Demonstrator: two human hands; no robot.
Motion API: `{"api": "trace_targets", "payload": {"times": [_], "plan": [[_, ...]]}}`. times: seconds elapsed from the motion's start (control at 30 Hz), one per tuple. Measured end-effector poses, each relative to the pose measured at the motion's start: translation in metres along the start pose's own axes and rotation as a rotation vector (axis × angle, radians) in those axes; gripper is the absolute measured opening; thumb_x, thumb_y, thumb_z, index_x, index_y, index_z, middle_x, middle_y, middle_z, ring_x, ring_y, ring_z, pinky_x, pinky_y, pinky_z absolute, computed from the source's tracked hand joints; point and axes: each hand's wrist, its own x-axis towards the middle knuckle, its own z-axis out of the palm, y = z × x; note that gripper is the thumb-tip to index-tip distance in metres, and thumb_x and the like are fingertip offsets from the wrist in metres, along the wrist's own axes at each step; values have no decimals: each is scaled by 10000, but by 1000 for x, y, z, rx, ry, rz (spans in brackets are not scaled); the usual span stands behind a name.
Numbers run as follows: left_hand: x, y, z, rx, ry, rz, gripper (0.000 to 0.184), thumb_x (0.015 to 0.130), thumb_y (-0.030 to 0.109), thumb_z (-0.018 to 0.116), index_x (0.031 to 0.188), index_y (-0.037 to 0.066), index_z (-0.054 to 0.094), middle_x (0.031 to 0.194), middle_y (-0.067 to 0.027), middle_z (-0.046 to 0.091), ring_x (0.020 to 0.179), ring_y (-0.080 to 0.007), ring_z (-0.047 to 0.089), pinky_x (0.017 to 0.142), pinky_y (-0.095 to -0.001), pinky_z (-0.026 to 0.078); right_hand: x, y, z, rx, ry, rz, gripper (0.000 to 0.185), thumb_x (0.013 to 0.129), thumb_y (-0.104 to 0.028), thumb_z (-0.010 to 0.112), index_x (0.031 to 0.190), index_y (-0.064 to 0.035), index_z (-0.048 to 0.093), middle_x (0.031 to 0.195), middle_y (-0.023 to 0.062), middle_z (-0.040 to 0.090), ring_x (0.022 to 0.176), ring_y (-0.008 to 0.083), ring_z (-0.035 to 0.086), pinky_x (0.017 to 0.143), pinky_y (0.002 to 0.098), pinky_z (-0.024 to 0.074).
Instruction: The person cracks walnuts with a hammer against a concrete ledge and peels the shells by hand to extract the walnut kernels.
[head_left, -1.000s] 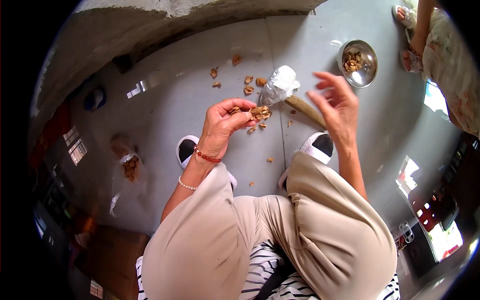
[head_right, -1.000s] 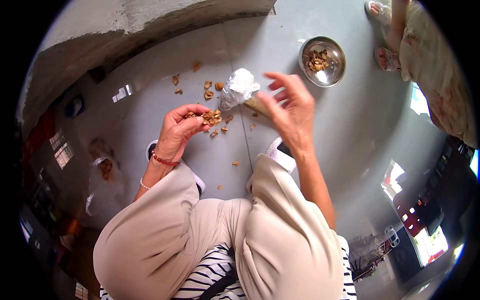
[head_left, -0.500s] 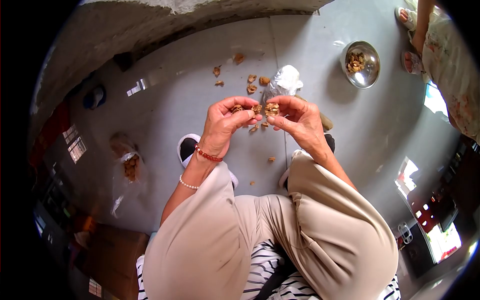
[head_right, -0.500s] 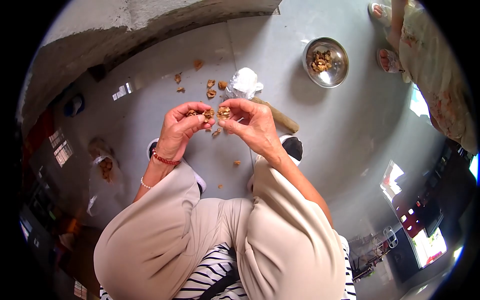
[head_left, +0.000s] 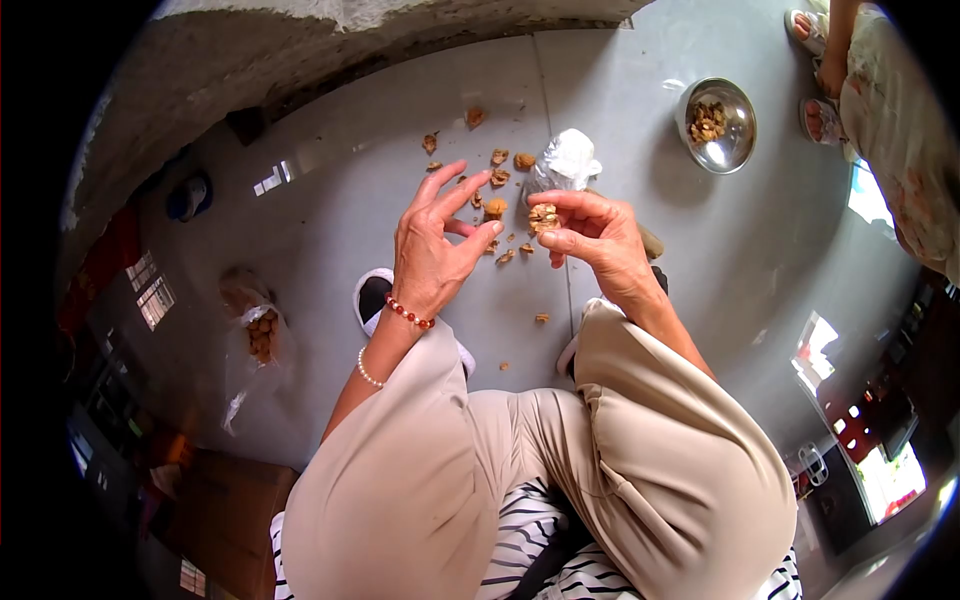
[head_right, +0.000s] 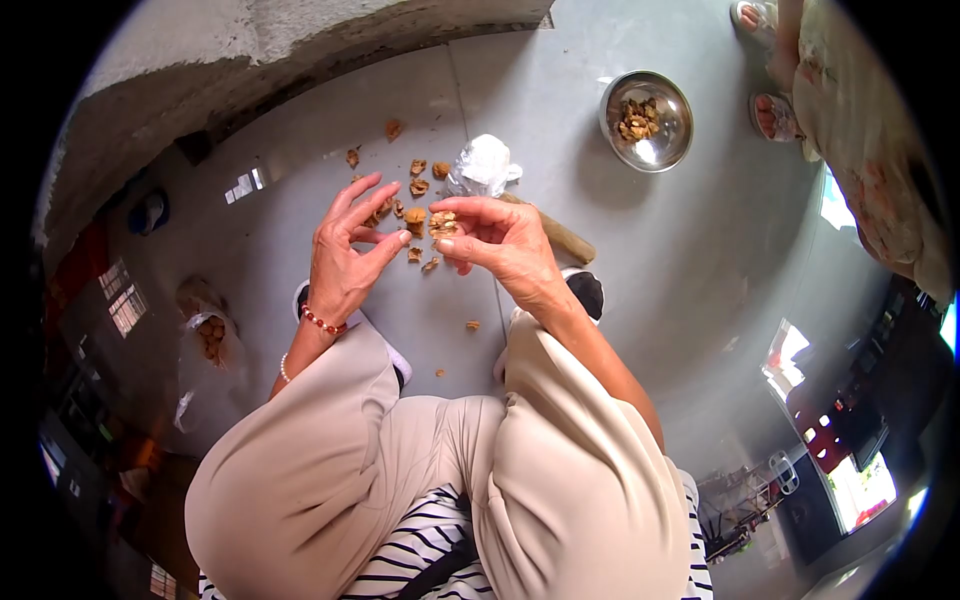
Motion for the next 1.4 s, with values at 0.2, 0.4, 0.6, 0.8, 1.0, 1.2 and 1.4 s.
{"api": "trace_targets", "payload": {"times": [0.2, 0.4, 0.6, 0.8, 1.0, 1.2, 1.4], "plan": [[1, 3, -8, -488, -227, -345, 241, 853, 144, 632, 1072, 44, 646, 905, -53, 659, 656, -65, 582, 507, -186, 457, -2, 1, 1, -169, 9, -28, 369, 776, -94, 706, 1139, -94, 640, 656, -43, 569, 561, 22, 456, 502, 184, 376], [-3, -6, -3, -725, -262, -367, 150, 839, 123, 645, 962, 41, 672, 826, -31, 652, 627, -54, 556, 498, -173, 428, -2, 9, 9, -388, 79, -196, 348, 764, -59, 708, 1107, -57, 645, 673, -19, 572, 554, 36, 465, 520, 202, 400], [-5, -3, 8, -381, -67, -115, 99, 767, 48, 679, 860, 15, 671, 752, -33, 639, 591, -95, 569, 518, -222, 459, 0, 15, 15, -647, 149, -434, 317, 731, -35, 730, 1034, -11, 642, 737, 58, 604, 568, 103, 560, 554, 239, 467], [-4, 2, 8, 42, 13, 231, 79, 717, 21, 654, 795, 25, 648, 707, -72, 602, 575, -180, 587, 525, -278, 466, 1, 21, 14, -696, 119, -433, 323, 724, -59, 749, 1027, -10, 651, 732, 59, 615, 621, 106, 595, 579, 236, 484], [-4, 3, 8, 256, 8, 408, 67, 716, 31, 641, 763, 39, 594, 753, -73, 568, 643, -258, 590, 558, -342, 483, 1, 22, 14, -649, 99, -426, 299, 721, -52, 742, 993, 16, 638, 741, 90, 628, 611, 140, 621, 572, 253, 497], [-2, 2, 8, 341, -52, 497, 105, 715, 26, 626, 784, 43, 549, 760, -71, 530, 665, -251, 582, 563, -348, 485, 0, 19, 11, -634, 65, -377, 287, 731, -68, 742, 984, 18, 639, 757, 85, 641, 627, 123, 619, 590, 240, 501], [-3, 1, 9, 337, -78, 496, 116, 701, 11, 604, 786, 43, 533, 755, -73, 521, 647, -251, 576, 554, -350, 484, -1, 16, 9, -587, 17, -308, 258, 745, -88, 741, 957, 22, 645, 748, 75, 645, 629, 111, 605, 600, 235, 501]]}}
